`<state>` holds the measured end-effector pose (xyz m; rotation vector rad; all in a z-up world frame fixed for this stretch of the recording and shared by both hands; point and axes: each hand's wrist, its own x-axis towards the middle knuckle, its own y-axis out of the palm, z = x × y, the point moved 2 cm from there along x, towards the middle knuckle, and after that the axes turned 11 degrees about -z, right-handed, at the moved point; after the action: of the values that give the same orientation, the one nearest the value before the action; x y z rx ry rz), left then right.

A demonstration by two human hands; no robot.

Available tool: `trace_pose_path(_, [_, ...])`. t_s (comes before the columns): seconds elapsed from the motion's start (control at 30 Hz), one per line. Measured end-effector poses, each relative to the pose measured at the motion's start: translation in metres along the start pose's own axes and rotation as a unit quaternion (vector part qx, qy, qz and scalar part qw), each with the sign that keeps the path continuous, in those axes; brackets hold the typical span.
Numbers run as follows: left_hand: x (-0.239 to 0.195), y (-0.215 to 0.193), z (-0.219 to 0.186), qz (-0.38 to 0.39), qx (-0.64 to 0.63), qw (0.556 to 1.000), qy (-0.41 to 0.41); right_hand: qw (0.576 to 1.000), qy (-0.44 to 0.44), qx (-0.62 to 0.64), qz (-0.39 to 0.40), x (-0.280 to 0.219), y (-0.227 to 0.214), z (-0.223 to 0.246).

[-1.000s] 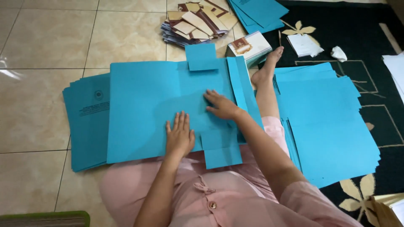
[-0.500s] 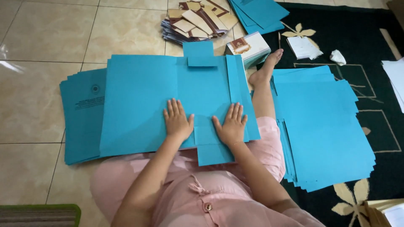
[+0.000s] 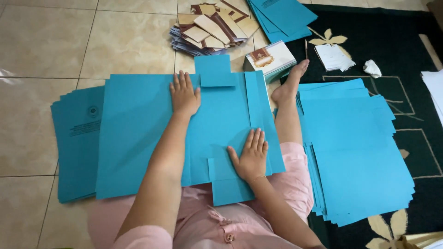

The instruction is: The person sits on the floor and folds blue paper sheets by hand. They repeatedly fold the side flaps inward and then fold the top and bottom flaps to create a rectangular shape, stacking the finished pieces.

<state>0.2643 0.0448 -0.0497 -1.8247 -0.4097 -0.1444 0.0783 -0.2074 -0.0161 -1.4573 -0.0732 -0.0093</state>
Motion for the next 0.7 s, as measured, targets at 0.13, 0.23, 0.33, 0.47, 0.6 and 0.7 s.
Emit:
trace_pose_path(0.13, [-0.05, -0.009, 0.004, 0.029, 0.014, 0.999, 0.026, 1.0, 0.005, 0.014, 0.005, -0.003, -0.004, 0.001])
trace_pose_path(0.23, [-0.114, -0.039, -0.005, 0.045, 0.014, 0.998, 0.044, 1.0, 0.007, 0.021, -0.006, -0.005, -0.003, 0.0])
trace_pose_path(0.33, [-0.183, -0.077, -0.018, 0.07, 0.026, 0.995, 0.068, 1.0, 0.006, 0.018, -0.012, -0.005, 0.001, -0.002])
trace_pose_path(0.47, [-0.228, -0.1, -0.017, 0.133, -0.038, 0.985, 0.1, 1.0, 0.008, 0.021, -0.011, -0.005, -0.001, -0.001])
trace_pose_path(0.6, [-0.185, -0.083, -0.01, 0.093, -0.009, 0.986, 0.139, 1.0, 0.009, 0.023, 0.003, -0.005, -0.003, 0.0])
trace_pose_path(0.7, [-0.1, -0.032, 0.006, 0.066, 0.009, 0.99, 0.123, 1.0, 0.006, 0.021, 0.013, -0.006, -0.01, 0.001])
